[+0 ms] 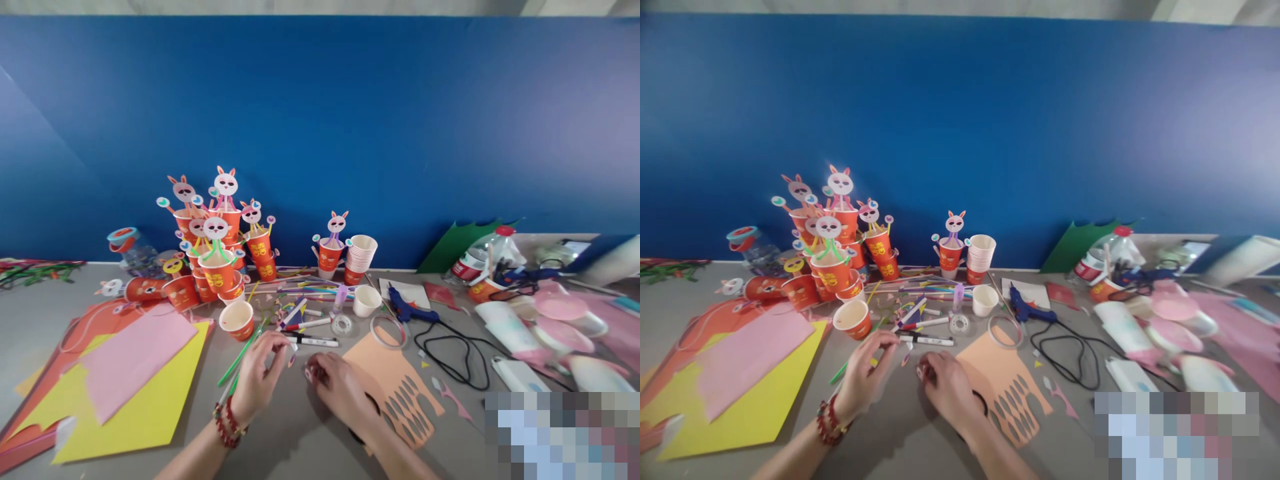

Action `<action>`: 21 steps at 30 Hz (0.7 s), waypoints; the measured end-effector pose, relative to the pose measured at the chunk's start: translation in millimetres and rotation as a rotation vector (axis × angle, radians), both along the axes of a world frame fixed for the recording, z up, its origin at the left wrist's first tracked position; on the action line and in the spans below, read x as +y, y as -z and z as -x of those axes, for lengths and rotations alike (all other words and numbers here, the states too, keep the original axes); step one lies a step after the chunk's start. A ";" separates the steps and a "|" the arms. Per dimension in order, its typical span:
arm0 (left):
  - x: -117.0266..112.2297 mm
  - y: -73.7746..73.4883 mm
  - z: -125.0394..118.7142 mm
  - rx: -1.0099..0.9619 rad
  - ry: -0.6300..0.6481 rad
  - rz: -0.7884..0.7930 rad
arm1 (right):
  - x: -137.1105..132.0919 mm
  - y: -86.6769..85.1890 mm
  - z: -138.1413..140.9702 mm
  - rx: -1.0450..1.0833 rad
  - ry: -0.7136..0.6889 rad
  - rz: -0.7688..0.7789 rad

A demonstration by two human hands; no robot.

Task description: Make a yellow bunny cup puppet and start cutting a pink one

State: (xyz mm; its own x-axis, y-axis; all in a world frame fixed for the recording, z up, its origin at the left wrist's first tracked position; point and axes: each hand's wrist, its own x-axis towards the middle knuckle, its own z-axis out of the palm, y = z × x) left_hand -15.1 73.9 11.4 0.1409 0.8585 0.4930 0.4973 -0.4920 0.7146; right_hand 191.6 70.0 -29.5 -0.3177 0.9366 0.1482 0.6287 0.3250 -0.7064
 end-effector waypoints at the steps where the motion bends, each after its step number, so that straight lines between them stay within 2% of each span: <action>1: 0.6 -2.5 4.0 0.002 -0.021 -0.024 | 0.2 1.0 1.4 -0.016 0.001 -0.012; 6: 9.1 -24.3 36.0 0.040 -0.126 -0.117 | 2.9 0.9 2.5 -0.047 0.004 -0.042; 9: 16.2 -32.9 59.7 0.163 -0.165 -0.142 | 3.6 0.0 0.8 -0.046 -0.018 -0.063; 15: 16.9 -24.8 100.8 0.448 -0.264 -0.150 | 4.2 2.6 -5.8 0.014 -0.018 -0.106; 18: 9.6 -20.3 102.1 0.504 -0.278 -0.162 | 5.1 3.5 -11.1 0.051 0.016 -0.115; 21: -0.2 -19.0 85.9 0.515 -0.246 -0.181 | 5.7 2.5 -15.3 0.076 0.044 -0.114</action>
State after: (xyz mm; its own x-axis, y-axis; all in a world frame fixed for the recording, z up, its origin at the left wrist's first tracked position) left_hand -101.0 73.8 30.4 0.2083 0.8048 0.5557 0.8724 -0.4097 0.2665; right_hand 206.9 75.7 -31.9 -0.2607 0.9249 0.2769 0.5898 0.3796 -0.7127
